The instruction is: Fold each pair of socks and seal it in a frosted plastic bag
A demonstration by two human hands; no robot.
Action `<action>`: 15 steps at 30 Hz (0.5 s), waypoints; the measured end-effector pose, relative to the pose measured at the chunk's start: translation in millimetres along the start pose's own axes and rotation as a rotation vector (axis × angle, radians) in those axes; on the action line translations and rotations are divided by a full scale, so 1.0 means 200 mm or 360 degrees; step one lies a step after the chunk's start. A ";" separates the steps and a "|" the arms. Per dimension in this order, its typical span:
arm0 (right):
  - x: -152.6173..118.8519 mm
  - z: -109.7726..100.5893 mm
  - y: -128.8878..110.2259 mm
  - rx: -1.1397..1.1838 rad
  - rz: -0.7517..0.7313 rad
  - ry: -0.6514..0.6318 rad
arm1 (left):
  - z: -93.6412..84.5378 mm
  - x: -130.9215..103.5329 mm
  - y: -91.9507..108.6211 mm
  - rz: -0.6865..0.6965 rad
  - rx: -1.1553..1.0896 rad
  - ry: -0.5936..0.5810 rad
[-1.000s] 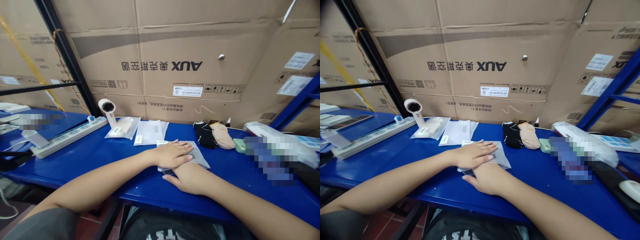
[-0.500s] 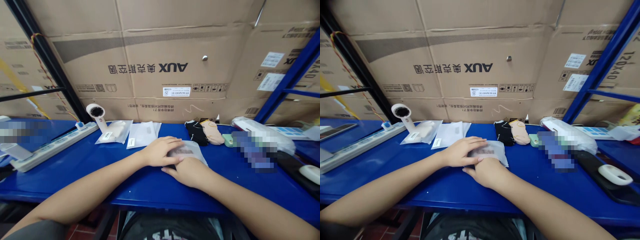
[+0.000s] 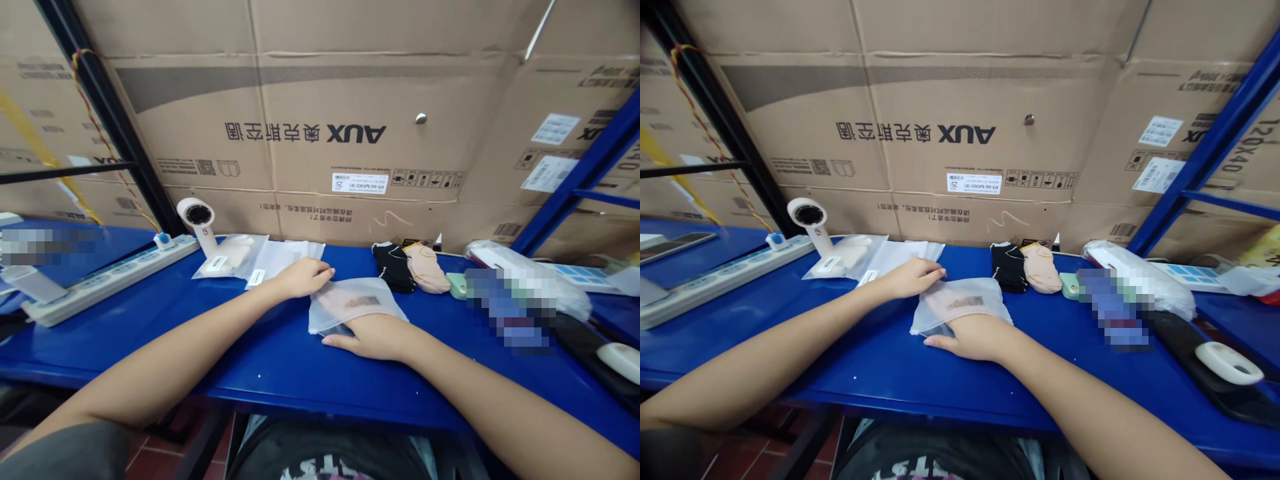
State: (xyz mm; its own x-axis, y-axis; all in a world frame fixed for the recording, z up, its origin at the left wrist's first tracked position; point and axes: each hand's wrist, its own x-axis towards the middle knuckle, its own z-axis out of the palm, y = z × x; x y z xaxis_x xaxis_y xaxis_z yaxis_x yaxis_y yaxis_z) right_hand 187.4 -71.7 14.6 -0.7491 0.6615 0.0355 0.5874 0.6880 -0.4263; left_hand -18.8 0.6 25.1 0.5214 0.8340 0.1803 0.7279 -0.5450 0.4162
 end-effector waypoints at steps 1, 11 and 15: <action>0.00 0.00 0.00 0.0000 0.0035 -0.0016 | 0.01 0.01 -0.01 0.0006 -0.0012 -0.0018; 0.01 0.00 -0.04 -0.0001 0.0134 -0.0067 | 0.07 0.02 -0.05 0.0046 -0.0069 -0.0044; -0.03 -0.01 -0.06 -0.0008 0.0049 0.0037 | 0.06 0.01 -0.02 -0.0036 -0.0064 -0.0002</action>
State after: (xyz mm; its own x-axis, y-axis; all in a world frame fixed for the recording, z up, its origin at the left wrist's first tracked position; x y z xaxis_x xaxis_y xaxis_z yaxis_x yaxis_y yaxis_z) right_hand 185.5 -84.3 21.7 -0.7232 0.6893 0.0434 0.6118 0.6686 -0.4227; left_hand -15.0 2.6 13.6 0.5054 0.8461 0.1694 0.7212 -0.5220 0.4554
